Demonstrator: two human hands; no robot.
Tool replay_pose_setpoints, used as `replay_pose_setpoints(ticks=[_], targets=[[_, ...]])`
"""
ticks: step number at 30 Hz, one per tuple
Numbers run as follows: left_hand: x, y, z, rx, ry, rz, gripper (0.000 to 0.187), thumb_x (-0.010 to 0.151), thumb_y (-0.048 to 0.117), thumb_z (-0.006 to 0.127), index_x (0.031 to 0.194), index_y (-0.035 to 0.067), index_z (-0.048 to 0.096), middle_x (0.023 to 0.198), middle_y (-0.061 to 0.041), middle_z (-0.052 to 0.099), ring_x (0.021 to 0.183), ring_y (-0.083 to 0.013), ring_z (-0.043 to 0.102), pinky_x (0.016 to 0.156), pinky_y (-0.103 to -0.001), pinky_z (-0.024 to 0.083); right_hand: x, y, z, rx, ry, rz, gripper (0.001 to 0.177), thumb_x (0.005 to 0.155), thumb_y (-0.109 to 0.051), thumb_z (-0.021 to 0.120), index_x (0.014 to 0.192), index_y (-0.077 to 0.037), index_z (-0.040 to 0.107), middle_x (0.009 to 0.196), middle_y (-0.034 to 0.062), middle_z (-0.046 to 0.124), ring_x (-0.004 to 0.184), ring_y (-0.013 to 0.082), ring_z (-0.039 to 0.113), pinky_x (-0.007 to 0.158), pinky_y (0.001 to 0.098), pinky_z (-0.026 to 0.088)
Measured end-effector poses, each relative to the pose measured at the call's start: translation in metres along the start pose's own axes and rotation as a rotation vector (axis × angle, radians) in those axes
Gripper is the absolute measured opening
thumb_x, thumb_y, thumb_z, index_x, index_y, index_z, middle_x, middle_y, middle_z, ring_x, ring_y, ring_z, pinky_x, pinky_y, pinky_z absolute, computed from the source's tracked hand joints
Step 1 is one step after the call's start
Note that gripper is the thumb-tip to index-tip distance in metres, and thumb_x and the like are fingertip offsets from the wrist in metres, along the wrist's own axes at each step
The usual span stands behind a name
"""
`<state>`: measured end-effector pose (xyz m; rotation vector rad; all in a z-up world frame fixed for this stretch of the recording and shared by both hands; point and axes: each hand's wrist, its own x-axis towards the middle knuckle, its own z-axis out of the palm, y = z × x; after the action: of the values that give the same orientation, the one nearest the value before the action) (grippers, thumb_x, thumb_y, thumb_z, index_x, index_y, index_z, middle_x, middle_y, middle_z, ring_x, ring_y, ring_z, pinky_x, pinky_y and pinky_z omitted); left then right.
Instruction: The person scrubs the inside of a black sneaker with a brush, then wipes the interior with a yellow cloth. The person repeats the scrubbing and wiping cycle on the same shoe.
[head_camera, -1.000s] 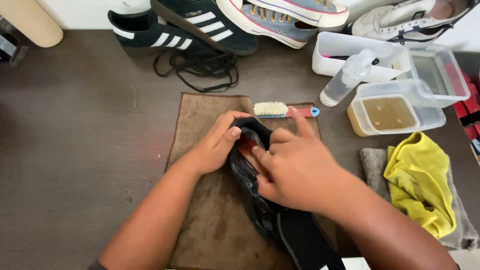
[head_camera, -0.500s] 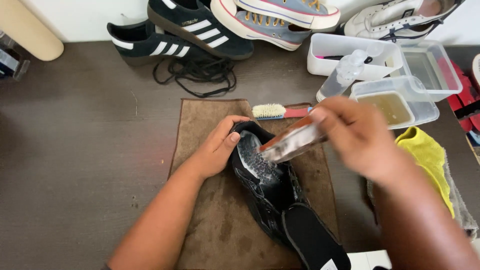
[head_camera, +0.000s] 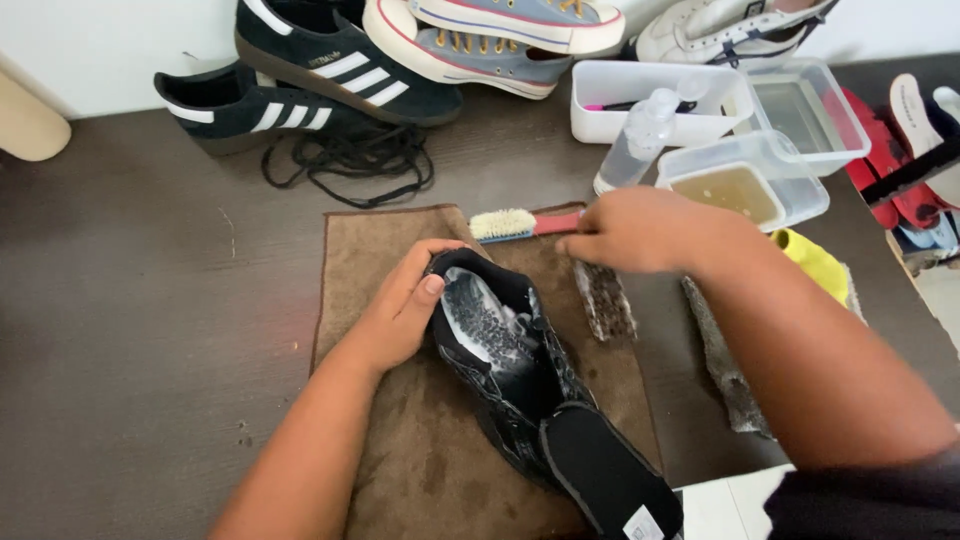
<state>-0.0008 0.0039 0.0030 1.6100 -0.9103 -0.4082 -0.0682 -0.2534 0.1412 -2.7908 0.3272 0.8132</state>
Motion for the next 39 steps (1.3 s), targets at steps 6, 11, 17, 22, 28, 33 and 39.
replay_pose_setpoints(ticks=[6,11,17,22,28,33,39], targets=[[-0.001,-0.007,0.001,0.009,0.006,0.024,0.054,0.107,0.043,0.034,0.141,0.005,0.052,0.131,-0.022,0.064,0.125,-0.0305,0.058,0.111,-0.053,0.041,0.044,0.015,0.025,-0.109,0.122,0.069,0.051,0.090,-0.052,0.051,0.104,-0.014,0.081,0.100,0.0153,0.078,0.108,0.0376,0.072,0.094,0.0534,0.055],[-0.001,-0.006,0.001,-0.001,0.005,0.027,0.055,0.107,0.043,0.032,0.141,0.004,0.052,0.130,-0.022,0.064,0.123,-0.0309,0.059,0.111,-0.053,0.042,0.038,0.021,0.027,-0.117,0.209,0.041,0.043,0.093,-0.046,0.052,0.104,-0.015,0.080,0.094,0.0129,0.078,0.102,0.0335,0.074,0.092,0.0501,0.057],[-0.003,-0.009,-0.001,0.009,0.009,0.017,0.056,0.106,0.043,0.032,0.141,0.003,0.051,0.131,-0.024,0.064,0.124,-0.0334,0.060,0.112,-0.054,0.041,-0.046,0.036,0.007,-0.056,0.319,0.014,0.046,0.096,-0.048,0.053,0.119,-0.013,0.073,0.104,0.0188,0.078,0.112,0.0425,0.070,0.097,0.0574,0.053],[-0.004,-0.009,0.003,0.079,0.042,0.040,0.059,0.103,0.052,0.034,0.136,0.008,0.056,0.134,-0.007,0.064,0.122,-0.0181,0.061,0.106,-0.035,0.046,-0.098,0.093,0.012,0.023,0.309,0.356,0.047,0.094,-0.060,0.047,0.126,-0.032,0.068,0.113,-0.0095,0.080,0.108,0.0165,0.074,0.084,0.0409,0.056],[0.000,-0.012,0.004,0.123,0.053,0.174,0.062,0.106,0.049,0.031,0.135,0.000,0.055,0.137,-0.013,0.063,0.130,-0.0228,0.057,0.116,-0.037,0.040,-0.130,0.153,0.060,0.046,0.202,0.447,0.089,0.074,-0.075,0.065,0.150,-0.033,0.046,0.154,-0.0040,0.050,0.140,0.0217,0.052,0.106,0.0464,0.055],[-0.006,0.002,0.010,0.077,0.133,-0.008,0.066,0.100,0.051,0.034,0.136,-0.001,0.054,0.140,-0.014,0.062,0.131,-0.0229,0.056,0.115,-0.037,0.041,-0.105,0.182,0.122,0.062,0.194,0.329,0.102,0.079,-0.078,0.062,0.161,-0.029,0.027,0.167,0.0006,0.029,0.153,0.0258,0.030,0.114,0.0488,0.039],[-0.009,0.002,0.013,0.136,0.167,-0.021,0.072,0.100,0.054,0.031,0.136,-0.005,0.053,0.141,-0.018,0.061,0.133,-0.0271,0.056,0.113,-0.041,0.042,-0.077,0.207,0.202,-0.009,0.762,0.091,0.052,0.092,-0.044,0.058,0.135,-0.016,0.064,0.135,0.0086,0.065,0.128,0.0326,0.058,0.109,0.0458,0.044]])
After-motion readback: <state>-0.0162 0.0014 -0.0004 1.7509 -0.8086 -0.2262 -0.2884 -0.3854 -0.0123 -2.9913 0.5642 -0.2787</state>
